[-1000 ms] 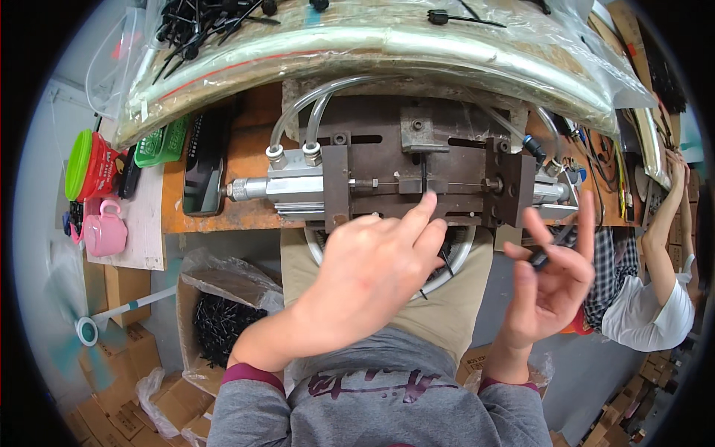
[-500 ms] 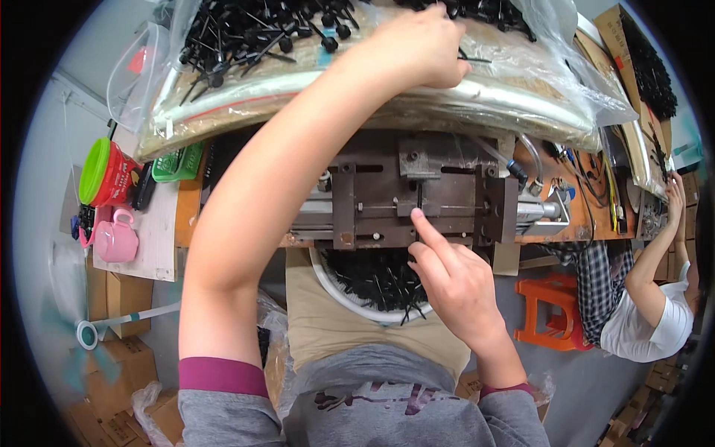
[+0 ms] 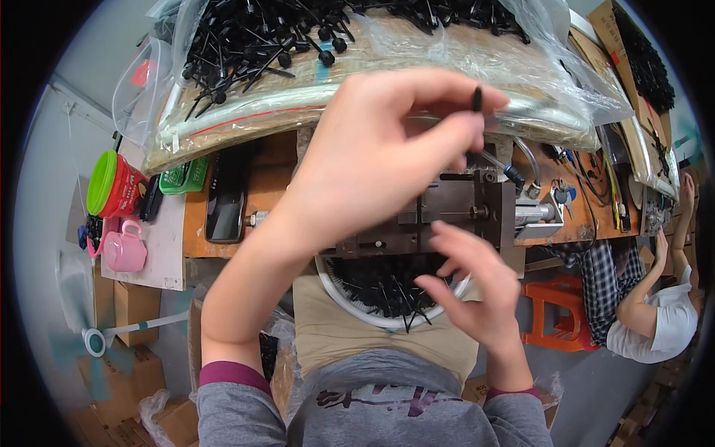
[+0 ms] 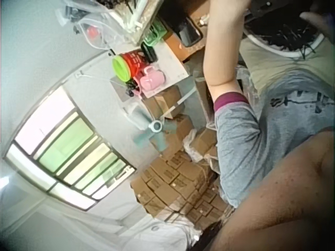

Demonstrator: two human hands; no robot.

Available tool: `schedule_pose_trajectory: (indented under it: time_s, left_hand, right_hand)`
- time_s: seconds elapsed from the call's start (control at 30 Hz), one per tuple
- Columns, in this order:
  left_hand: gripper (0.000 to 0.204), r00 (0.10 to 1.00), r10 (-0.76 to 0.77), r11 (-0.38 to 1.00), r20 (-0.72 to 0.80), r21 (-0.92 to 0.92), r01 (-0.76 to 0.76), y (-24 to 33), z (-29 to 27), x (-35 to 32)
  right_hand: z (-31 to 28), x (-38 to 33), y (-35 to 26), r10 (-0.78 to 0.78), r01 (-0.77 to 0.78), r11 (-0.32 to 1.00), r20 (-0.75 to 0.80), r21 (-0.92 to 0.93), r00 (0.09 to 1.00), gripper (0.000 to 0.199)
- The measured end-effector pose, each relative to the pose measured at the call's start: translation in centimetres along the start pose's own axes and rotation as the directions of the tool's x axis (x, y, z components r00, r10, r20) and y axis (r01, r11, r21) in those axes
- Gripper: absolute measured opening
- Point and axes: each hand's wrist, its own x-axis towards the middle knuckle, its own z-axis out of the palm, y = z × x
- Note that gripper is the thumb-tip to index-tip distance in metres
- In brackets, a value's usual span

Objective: The recorder is using a specialized clamping fixture or press to assemble black plastic components.

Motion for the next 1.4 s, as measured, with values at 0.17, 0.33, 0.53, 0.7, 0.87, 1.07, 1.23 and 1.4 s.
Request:
schedule_pose_trajectory:
  time_s: [0.17,0.33,0.53,0.7,0.87,1.07,1.23,1.4]
  left_hand:
    - [0.035,0.935,-0.298,0.768,0.195,-0.532,0.356,0.0,1.8,-6.0]
    - [0.051,0.858,-0.436,0.525,0.272,-0.697,0.488,-1.3,2.8,-9.4]
    - [0.059,0.864,-0.469,0.541,0.184,-0.713,0.446,-2.6,3.2,-11.5]
    - [0.068,0.870,-0.484,0.642,0.090,-0.639,0.423,-2.6,2.9,-12.3]
    - [0.067,0.921,-0.383,0.806,-0.076,-0.515,0.293,-1.3,2.8,-13.3]
    - [0.057,0.957,-0.204,0.974,-0.205,-0.139,0.178,-1.0,1.4,-14.0]
    - [0.038,0.926,-0.068,0.994,-0.372,0.055,0.095,-1.7,1.0,-14.6]
    - [0.040,0.929,0.168,0.919,-0.329,0.392,-0.027,-1.4,-0.8,-14.9]
  right_hand:
    - [0.1,-0.6,-1.2,0.165,-0.029,0.881,-0.249,0.472,0.954,0.057]
    - [-1.1,-1.6,-1.5,0.002,0.021,0.930,-0.062,0.366,0.998,0.038]
    - [-0.9,-2.0,-1.9,-0.098,0.091,0.957,0.011,0.275,0.995,0.037]
    - [0.7,-1.7,-0.3,-0.119,0.112,0.990,-0.079,-0.084,0.990,0.029]
    - [2.2,-1.3,1.5,-0.102,0.139,0.938,0.130,-0.318,0.986,0.027]
    - [2.3,0.4,0.4,-0.094,0.181,0.843,0.193,-0.507,0.977,0.023]
    - [1.8,0.8,-0.5,-0.068,0.200,0.809,0.251,-0.552,0.966,0.023]
    - [0.1,4.4,-2.1,-0.053,0.189,0.905,0.341,-0.381,0.939,0.029]
